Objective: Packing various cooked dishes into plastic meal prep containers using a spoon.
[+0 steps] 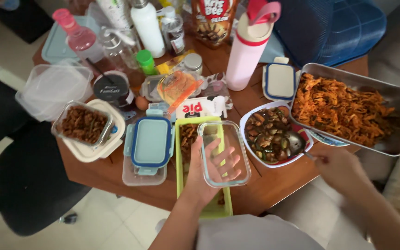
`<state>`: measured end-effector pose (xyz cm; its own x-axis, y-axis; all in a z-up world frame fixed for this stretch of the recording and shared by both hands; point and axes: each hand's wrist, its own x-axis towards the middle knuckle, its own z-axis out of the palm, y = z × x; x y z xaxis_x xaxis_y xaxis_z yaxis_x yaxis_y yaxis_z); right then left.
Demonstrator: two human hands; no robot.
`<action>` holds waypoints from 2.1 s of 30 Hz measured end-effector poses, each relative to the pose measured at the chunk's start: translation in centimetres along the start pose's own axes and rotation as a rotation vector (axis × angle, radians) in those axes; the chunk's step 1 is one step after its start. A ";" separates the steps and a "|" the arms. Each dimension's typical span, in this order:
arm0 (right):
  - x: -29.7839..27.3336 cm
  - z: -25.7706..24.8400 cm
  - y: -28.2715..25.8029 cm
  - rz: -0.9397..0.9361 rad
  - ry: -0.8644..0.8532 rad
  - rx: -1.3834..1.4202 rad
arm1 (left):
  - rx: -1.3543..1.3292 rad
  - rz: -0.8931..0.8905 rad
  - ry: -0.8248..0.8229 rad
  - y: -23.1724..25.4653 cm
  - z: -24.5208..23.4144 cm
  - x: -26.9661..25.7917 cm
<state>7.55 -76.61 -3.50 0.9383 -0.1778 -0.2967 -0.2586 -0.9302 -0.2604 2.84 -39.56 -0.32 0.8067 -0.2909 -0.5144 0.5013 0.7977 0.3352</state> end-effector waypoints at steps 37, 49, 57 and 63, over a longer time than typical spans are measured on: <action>-2.0 1.3 -2.9 0.020 0.001 0.134 | 0.021 -0.021 -0.019 -1.0 2.5 2.8; -3.1 1.3 -3.3 0.046 -0.020 0.185 | 0.051 -0.030 0.041 0.0 2.3 2.2; -3.3 1.5 -3.7 0.200 -0.124 0.521 | 0.036 -0.047 0.046 0.2 2.0 1.9; -3.7 0.6 -4.3 0.141 -0.065 0.391 | 0.036 -0.044 0.030 0.2 1.8 1.8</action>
<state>5.09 -71.77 -1.80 0.8744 -0.2626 -0.4081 -0.4628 -0.7040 -0.5387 5.00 -40.87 0.22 0.7741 -0.3086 -0.5528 0.5475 0.7647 0.3398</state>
